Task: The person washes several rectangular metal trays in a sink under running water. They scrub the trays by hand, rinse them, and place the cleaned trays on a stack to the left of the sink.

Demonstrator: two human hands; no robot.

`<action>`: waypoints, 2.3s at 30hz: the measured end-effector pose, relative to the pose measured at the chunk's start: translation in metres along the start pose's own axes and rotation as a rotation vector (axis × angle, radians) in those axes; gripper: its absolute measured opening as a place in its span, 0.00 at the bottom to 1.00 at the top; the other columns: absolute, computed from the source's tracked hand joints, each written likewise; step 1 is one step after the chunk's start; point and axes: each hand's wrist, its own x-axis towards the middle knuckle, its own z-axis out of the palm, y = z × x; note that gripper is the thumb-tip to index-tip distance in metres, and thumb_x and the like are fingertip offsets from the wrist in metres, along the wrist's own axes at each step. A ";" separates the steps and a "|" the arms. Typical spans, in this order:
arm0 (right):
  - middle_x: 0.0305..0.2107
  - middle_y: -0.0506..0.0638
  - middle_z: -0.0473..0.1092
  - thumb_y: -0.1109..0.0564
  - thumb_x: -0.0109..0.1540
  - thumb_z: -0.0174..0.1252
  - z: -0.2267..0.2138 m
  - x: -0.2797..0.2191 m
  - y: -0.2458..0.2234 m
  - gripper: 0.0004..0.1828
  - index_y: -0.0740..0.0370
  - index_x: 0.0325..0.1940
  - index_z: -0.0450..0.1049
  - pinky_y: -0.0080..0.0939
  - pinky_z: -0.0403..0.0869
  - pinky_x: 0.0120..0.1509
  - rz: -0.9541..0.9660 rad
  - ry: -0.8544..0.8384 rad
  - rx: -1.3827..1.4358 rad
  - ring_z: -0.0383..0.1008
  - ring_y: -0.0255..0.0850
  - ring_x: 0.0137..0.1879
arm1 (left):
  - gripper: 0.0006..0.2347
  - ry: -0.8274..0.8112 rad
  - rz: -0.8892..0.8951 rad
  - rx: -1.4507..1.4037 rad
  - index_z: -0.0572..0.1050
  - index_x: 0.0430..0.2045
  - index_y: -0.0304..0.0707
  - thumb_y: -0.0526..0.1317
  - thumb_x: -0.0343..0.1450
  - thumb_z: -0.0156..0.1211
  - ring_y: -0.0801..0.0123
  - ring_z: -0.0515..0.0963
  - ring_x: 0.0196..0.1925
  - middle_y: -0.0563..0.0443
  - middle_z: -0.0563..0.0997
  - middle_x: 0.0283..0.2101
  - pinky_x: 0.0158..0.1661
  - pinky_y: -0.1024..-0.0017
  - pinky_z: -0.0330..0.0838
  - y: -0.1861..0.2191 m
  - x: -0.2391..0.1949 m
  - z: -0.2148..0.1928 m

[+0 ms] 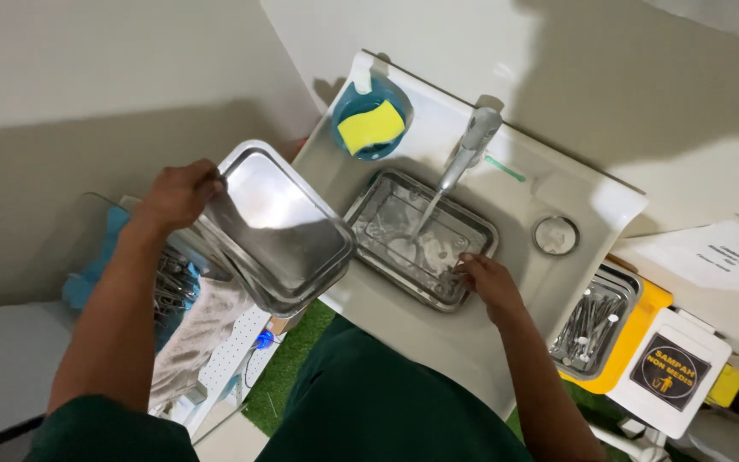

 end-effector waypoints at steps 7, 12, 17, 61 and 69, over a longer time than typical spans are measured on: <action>0.38 0.51 0.76 0.45 0.66 0.58 0.028 0.018 0.008 0.25 0.67 0.58 0.76 0.38 0.73 0.49 0.077 0.029 0.088 0.73 0.39 0.41 | 0.12 -0.007 0.155 0.036 0.78 0.46 0.40 0.43 0.71 0.62 0.37 0.80 0.42 0.36 0.82 0.39 0.42 0.48 0.73 -0.068 0.034 0.056; 0.58 0.61 0.71 0.50 0.68 0.53 0.067 0.034 0.008 0.19 0.64 0.57 0.75 0.56 0.66 0.72 -0.717 0.400 -0.853 0.68 0.56 0.67 | 0.13 0.015 0.038 0.275 0.81 0.48 0.47 0.45 0.71 0.64 0.41 0.80 0.47 0.37 0.82 0.41 0.48 0.49 0.74 -0.063 0.033 0.066; 0.70 0.74 0.49 0.43 0.67 0.53 0.095 0.048 -0.004 0.38 0.73 0.72 0.58 0.69 0.49 0.76 -0.630 0.501 -1.113 0.47 0.68 0.77 | 0.15 0.070 -0.062 0.350 0.78 0.53 0.48 0.44 0.73 0.61 0.41 0.80 0.48 0.39 0.79 0.47 0.47 0.48 0.74 -0.052 0.028 0.090; 0.40 0.65 0.70 0.58 0.52 0.69 0.055 0.009 -0.031 0.21 0.71 0.43 0.70 0.59 0.70 0.51 -0.082 0.685 -0.631 0.72 0.62 0.48 | 0.08 -0.223 0.187 0.699 0.78 0.37 0.33 0.41 0.74 0.57 0.58 0.83 0.37 0.42 0.78 0.43 0.29 0.64 0.78 0.087 0.150 0.345; 0.44 0.66 0.67 0.63 0.55 0.62 0.045 0.013 -0.009 0.17 0.71 0.45 0.69 0.61 0.68 0.56 -0.203 0.824 -0.638 0.68 0.63 0.51 | 0.11 -0.259 0.134 0.304 0.79 0.38 0.30 0.41 0.71 0.57 0.48 0.83 0.45 0.35 0.81 0.43 0.43 0.55 0.79 0.090 0.143 0.308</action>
